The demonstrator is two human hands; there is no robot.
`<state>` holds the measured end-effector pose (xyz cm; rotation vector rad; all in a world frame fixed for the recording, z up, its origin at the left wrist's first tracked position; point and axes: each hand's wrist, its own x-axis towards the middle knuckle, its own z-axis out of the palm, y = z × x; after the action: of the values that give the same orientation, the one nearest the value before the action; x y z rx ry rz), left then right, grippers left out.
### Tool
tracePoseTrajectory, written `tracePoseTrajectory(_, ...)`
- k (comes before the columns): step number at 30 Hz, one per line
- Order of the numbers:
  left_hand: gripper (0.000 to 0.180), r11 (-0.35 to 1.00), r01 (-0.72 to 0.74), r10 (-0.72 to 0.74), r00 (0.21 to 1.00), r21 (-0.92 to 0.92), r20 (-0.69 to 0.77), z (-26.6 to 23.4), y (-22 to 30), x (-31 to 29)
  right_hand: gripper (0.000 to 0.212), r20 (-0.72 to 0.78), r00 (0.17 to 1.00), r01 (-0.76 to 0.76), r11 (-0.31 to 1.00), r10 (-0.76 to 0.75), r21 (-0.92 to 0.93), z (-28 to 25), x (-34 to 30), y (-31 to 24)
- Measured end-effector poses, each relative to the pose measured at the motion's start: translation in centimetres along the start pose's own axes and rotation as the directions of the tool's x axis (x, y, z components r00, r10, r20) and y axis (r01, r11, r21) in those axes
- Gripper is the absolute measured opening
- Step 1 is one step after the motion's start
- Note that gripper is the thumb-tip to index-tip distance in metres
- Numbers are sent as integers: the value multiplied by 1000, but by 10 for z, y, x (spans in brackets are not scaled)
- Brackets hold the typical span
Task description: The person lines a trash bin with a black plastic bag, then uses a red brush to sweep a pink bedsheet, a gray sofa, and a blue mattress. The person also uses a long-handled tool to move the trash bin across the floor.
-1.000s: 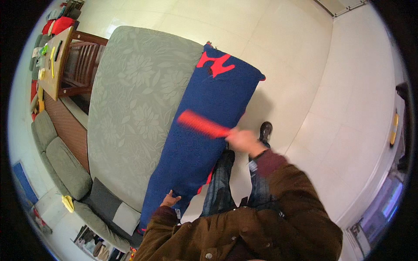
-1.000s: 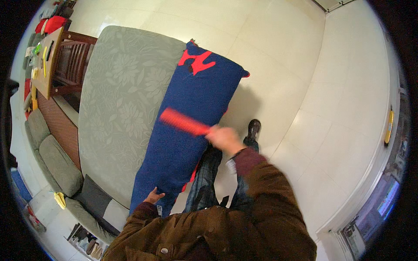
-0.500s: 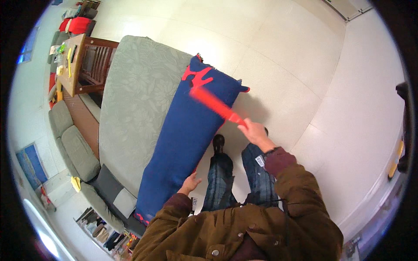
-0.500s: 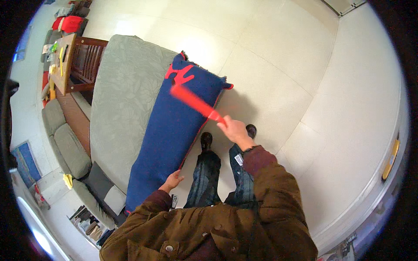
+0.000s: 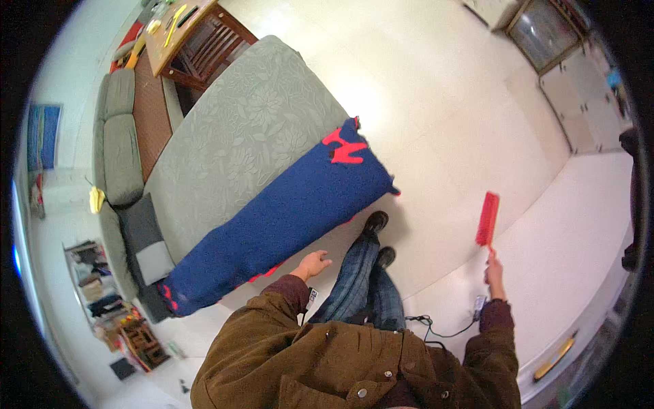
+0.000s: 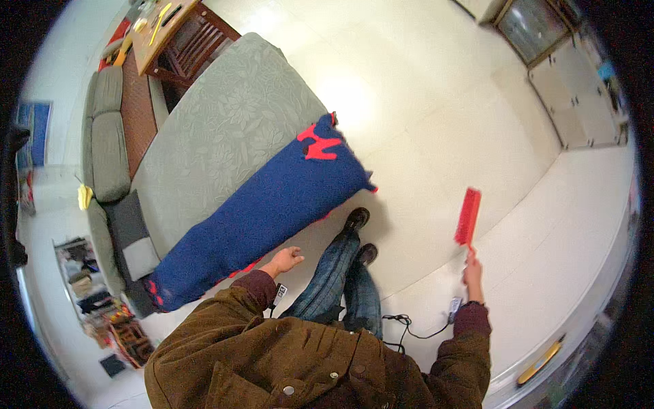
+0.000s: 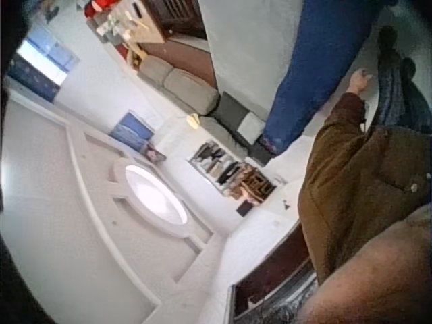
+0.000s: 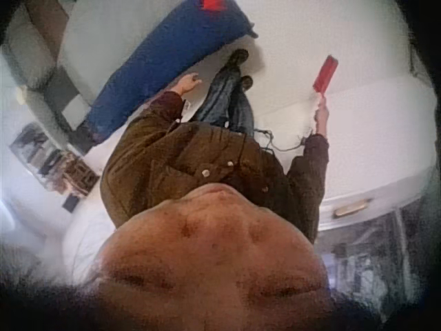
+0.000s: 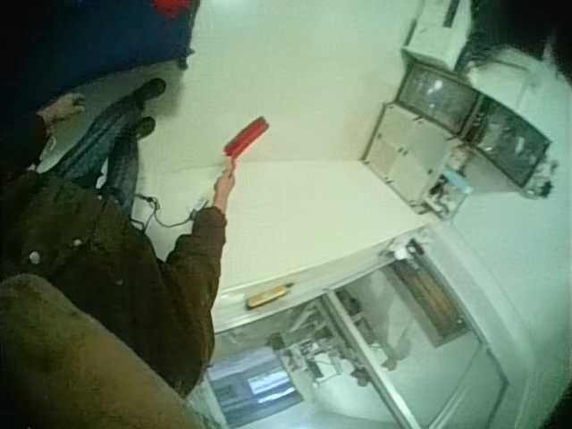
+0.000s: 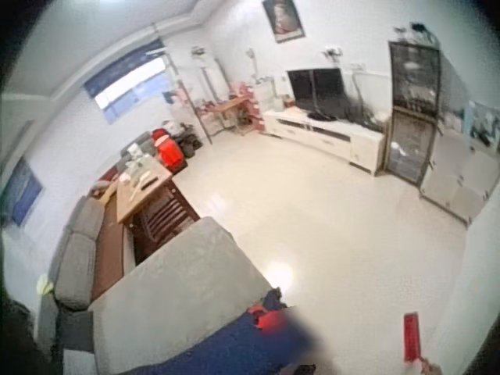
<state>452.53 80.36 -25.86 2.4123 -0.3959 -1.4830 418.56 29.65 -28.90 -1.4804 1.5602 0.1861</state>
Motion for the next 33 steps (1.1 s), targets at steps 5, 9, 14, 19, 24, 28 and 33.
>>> tracePoseTrajectory(5, 53, 990, -37, 15, 986, -134, -164, -17, 51, 40, 46, 249, 963, 103, 994, -107, 27, 64, -31, -136)
tracePoseTrajectory(9, 57, 955, 14, -143, 896, -296, -420, -43, 79, 89, 31, 500, 802, 434, 894, -326, -113, 142, -50, -276)
tracePoseTrajectory(14, 51, 890, -22, -328, 665, -456, -671, -91, 108, 159, 27, 737, 471, 827, 532, -485, -179, 228, -33, -408)
tracePoseTrajectory(19, 46, 812, 35, -454, 666, -583, -592, -137, 132, 186, 29, 878, 253, 940, 317, -406, -125, 307, -25, -485)
tracePoseTrajectory(24, 73, 671, 335, -700, 582, -662, -414, -136, 141, 181, 33, 960, 42, 999, -4, -276, -45, 411, -65, -513)
tracePoseTrajectory(28, 96, 725, 390, -656, 642, -568, -397, -116, 139, 190, 41, 991, 19, 998, -61, -129, -28, 505, -82, -475)
tracePoseTrajectory(33, 96, 612, 471, -756, 584, -635, -296, -111, 145, 207, 41, 969, -102, 995, -13, -225, 102, 579, 11, -465)
